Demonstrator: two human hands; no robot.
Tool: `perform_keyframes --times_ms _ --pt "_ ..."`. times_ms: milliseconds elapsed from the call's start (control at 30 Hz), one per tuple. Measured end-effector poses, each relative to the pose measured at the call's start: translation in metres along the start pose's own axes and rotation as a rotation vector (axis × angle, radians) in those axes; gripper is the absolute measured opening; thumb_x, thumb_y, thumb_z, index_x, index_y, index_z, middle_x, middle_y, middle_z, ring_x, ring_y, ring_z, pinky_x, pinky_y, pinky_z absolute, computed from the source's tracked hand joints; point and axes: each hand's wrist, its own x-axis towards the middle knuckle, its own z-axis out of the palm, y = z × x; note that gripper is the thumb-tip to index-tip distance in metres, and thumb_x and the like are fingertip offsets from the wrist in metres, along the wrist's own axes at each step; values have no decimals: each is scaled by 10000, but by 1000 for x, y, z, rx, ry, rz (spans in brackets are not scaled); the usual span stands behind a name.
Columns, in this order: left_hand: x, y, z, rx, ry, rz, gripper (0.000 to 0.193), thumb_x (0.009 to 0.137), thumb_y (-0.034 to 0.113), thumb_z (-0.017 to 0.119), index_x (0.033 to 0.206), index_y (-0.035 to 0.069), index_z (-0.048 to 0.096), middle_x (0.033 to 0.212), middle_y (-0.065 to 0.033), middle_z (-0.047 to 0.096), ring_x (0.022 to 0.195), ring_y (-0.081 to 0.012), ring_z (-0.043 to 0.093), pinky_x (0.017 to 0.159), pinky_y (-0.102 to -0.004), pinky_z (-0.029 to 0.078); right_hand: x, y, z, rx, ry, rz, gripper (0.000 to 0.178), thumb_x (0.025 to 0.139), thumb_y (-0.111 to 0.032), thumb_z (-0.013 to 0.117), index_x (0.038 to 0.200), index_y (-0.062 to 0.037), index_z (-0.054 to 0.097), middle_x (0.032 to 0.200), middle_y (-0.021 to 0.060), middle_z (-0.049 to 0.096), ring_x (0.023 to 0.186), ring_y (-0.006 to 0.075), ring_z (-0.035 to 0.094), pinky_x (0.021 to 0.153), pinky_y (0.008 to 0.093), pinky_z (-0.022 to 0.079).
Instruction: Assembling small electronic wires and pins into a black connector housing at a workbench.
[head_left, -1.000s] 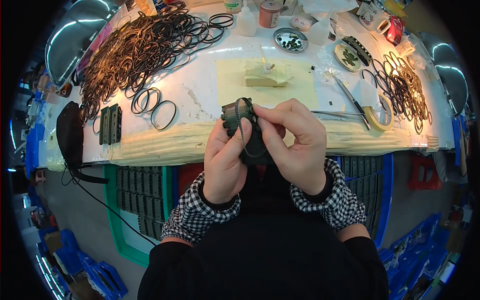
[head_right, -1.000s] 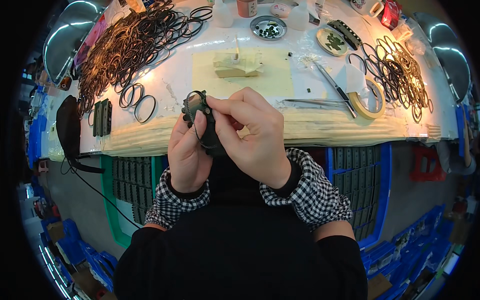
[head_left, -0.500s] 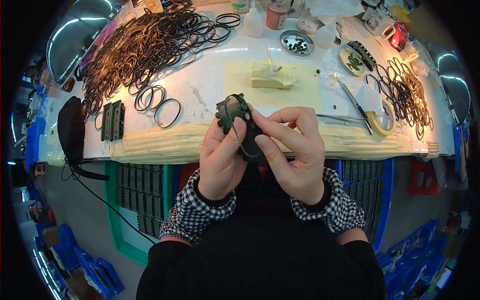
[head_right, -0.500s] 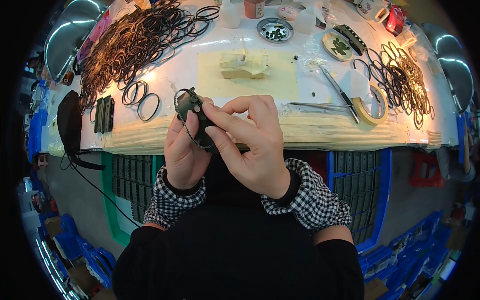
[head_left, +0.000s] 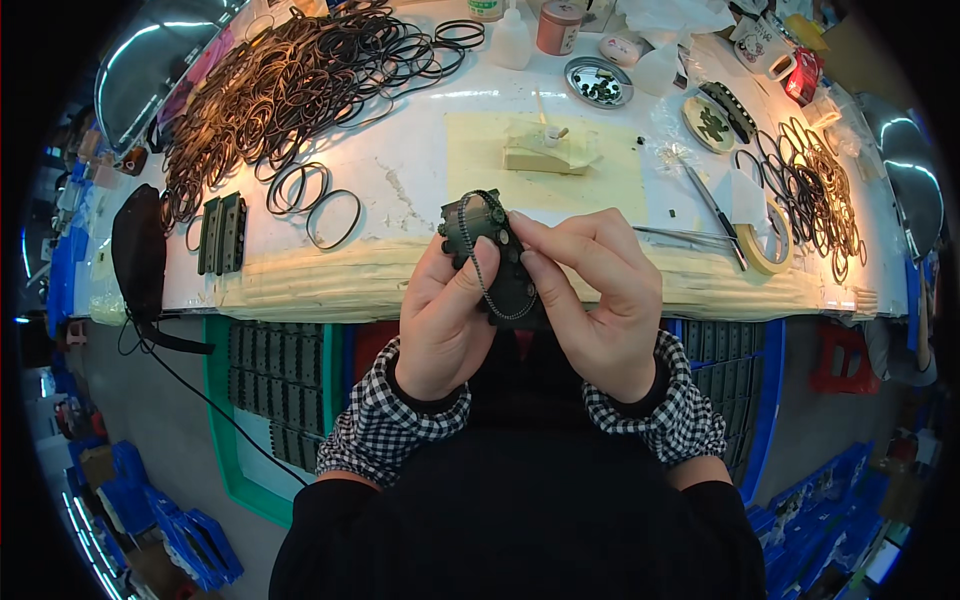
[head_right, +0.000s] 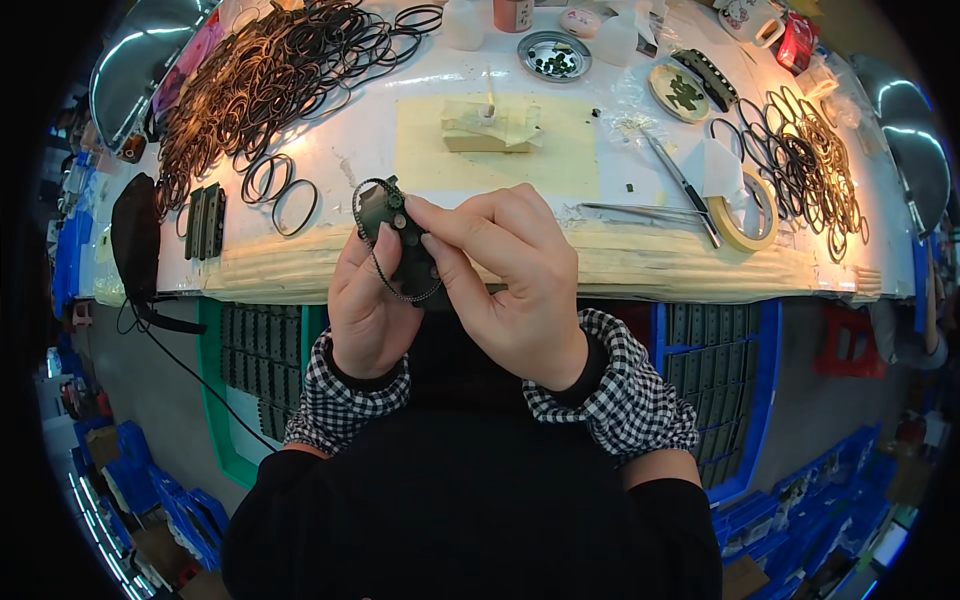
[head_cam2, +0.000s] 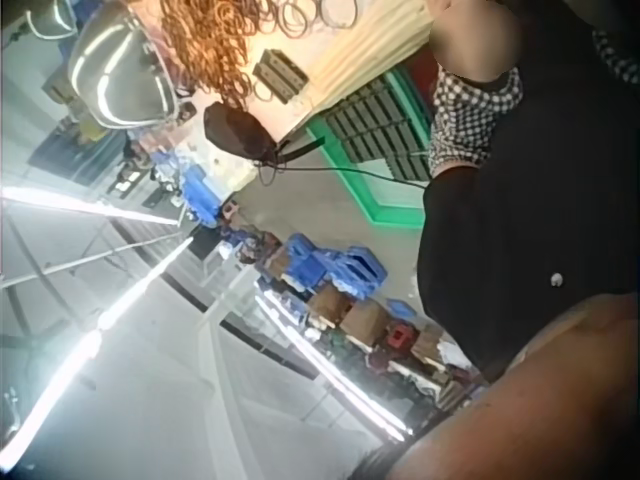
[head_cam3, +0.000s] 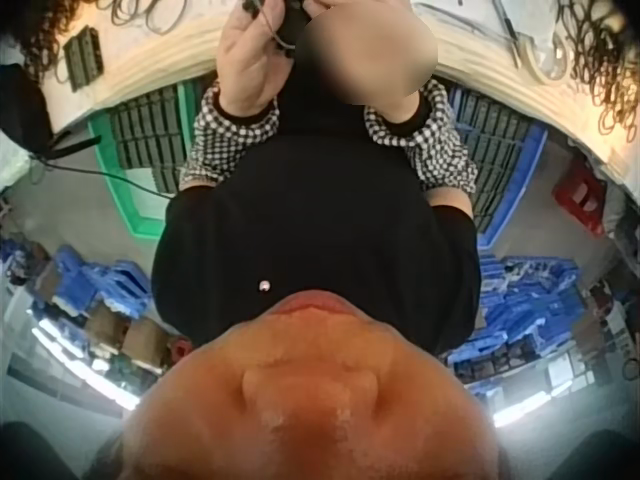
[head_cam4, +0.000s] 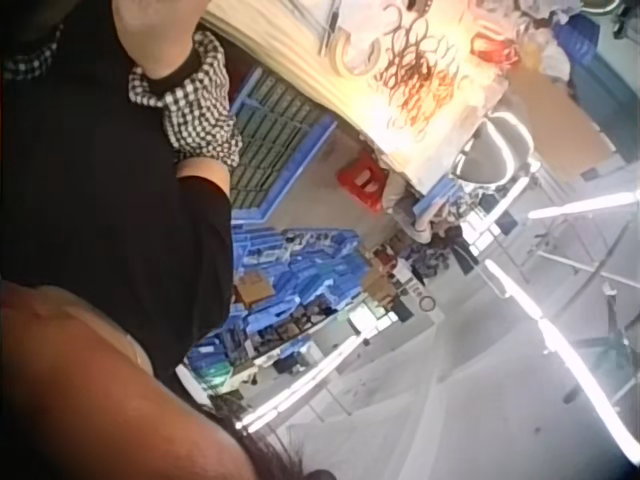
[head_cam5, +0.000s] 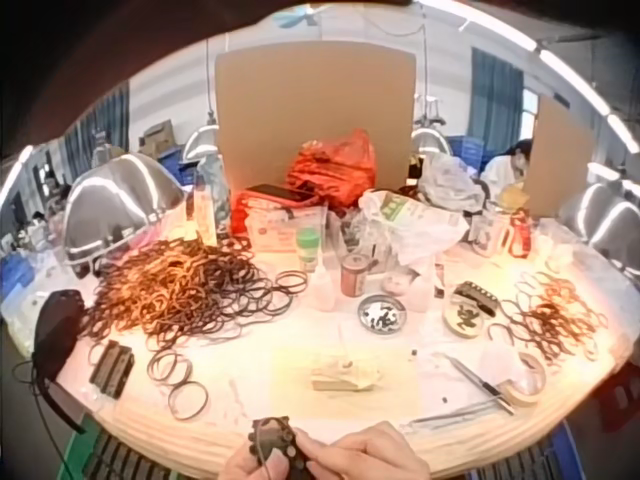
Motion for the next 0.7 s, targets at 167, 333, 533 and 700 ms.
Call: perform_keyframes --times_ms 167,333,533,700 --pt "0 -1 0 46 -3 -4 303 1028 170 391 1284 26 464 1206 -80 578 1117 -156 560 954 -334 462 1 1 1 8 2 2 325 742 64 678 1044 -50 716 778 50 592 729 192 529 640 282 432" --pt "-2 -5 -9 251 -43 -3 335 1025 171 404 1324 21 424 1277 -88 532 1156 -168 540 981 -346 449 5 3 -9 88 -77 53 314 745 63 678 1038 -43 715 785 58 587 741 193 532 652 283 433" --pt "1 -2 7 179 87 -9 345 1003 161 482 1305 2 433 1250 -106 547 1154 -147 527 967 -310 458 -3 1 -8 28 -47 77 304 752 51 685 1042 -37 710 796 62 595 750 197 539 671 283 440" --pt "6 4 -5 458 -14 102 327 983 135 518 1267 -21 474 1216 -136 583 1082 -165 584 930 -300 487 -3 0 -9 45 -93 48 288 762 30 689 1044 -25 705 851 77 636 771 209 562 673 298 453"
